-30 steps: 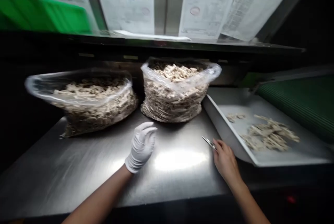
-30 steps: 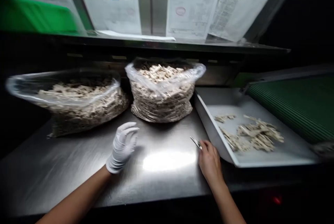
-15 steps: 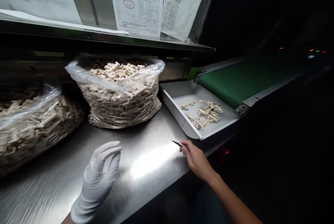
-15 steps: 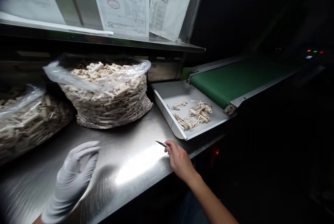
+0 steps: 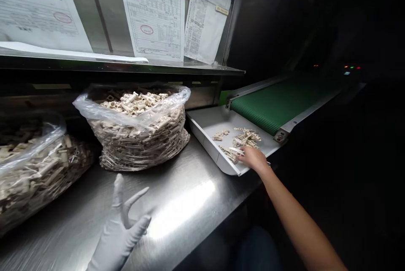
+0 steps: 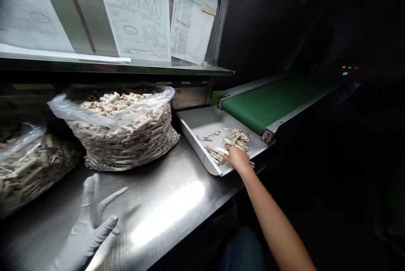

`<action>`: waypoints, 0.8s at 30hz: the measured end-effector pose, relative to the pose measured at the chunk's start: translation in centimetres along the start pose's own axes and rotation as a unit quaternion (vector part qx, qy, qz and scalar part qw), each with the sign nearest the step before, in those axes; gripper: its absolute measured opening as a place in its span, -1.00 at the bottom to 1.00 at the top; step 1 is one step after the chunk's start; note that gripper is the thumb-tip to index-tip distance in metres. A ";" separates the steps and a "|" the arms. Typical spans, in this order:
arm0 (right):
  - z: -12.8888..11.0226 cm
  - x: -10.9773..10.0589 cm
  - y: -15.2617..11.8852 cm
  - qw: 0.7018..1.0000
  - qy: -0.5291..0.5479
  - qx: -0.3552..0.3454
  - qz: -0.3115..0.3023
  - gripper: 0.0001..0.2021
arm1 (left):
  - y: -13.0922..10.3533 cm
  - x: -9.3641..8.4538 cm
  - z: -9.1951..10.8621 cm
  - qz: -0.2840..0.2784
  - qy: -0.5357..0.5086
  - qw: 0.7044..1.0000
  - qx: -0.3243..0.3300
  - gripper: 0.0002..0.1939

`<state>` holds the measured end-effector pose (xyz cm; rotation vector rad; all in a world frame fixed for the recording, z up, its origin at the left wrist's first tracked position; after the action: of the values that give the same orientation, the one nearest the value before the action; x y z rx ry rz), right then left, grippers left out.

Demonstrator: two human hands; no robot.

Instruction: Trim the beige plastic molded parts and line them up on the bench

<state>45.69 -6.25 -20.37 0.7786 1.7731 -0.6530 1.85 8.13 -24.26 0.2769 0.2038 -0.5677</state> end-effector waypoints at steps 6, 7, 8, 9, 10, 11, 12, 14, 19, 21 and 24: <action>-1.3 -0.9 -7.0 0.967 0.132 -0.111 0.186 -0.69 | 0.2 1.7 -2.4 -0.010 -0.032 0.999 -0.031 0.08; -2.3 -0.4 -8.6 0.952 0.161 -0.152 0.210 -0.67 | 0.5 1.6 -2.9 -0.019 -0.013 0.999 -0.029 0.00; -3.6 0.3 -10.1 0.935 0.188 -0.198 0.225 -0.68 | 0.7 1.5 -3.3 -0.039 0.013 0.999 -0.030 -0.08; -5.0 1.2 -11.6 0.917 0.213 -0.242 0.234 -0.71 | 0.8 1.3 -3.4 -0.069 0.048 0.996 -0.034 -0.17; -6.6 2.2 -13.0 0.898 0.234 -0.286 0.238 -0.77 | 0.8 1.2 -3.3 -0.105 0.081 0.990 -0.045 -0.25; -8.0 3.2 -14.2 0.879 0.253 -0.323 0.241 -0.84 | 0.6 1.1 -3.0 -0.136 0.100 0.984 -0.065 -0.34; -9.5 4.2 -15.3 0.861 0.270 -0.355 0.245 -0.91 | 0.3 1.2 -2.5 -0.155 0.093 0.979 -0.091 -0.42; -12.0 6.0 -17.2 0.829 0.297 -0.405 0.246 -0.88 | -0.9 2.0 -1.2 -0.155 0.031 0.976 -0.147 -0.49; -15.2 9.4 -20.8 0.798 0.334 -0.447 0.229 -0.64 | -3.9 6.1 1.0 -0.059 -0.169 0.972 -0.154 -0.52; -15.2 10.2 -21.8 0.804 0.336 -0.439 0.217 -0.67 | -4.6 7.2 0.8 -0.036 -0.211 0.964 -0.161 -0.50; -14.1 10.5 -22.0 0.827 0.321 -0.415 0.201 -0.80 | -5.1 7.5 0.4 -0.046 -0.209 0.962 -0.172 -0.47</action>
<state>17.86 -7.79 -24.63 0.7345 2.1095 0.7423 5.25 0.13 -26.93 -0.1934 -0.0961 -0.6575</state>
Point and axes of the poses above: each hand's wrist, its own y-axis towards the middle knuckle, its own x-axis out of the palm, z = x × y, the point moved 3 cm from there along y, towards the middle knuckle, and after that the axes turned 9 degrees about -z, right-handed, at the moved point
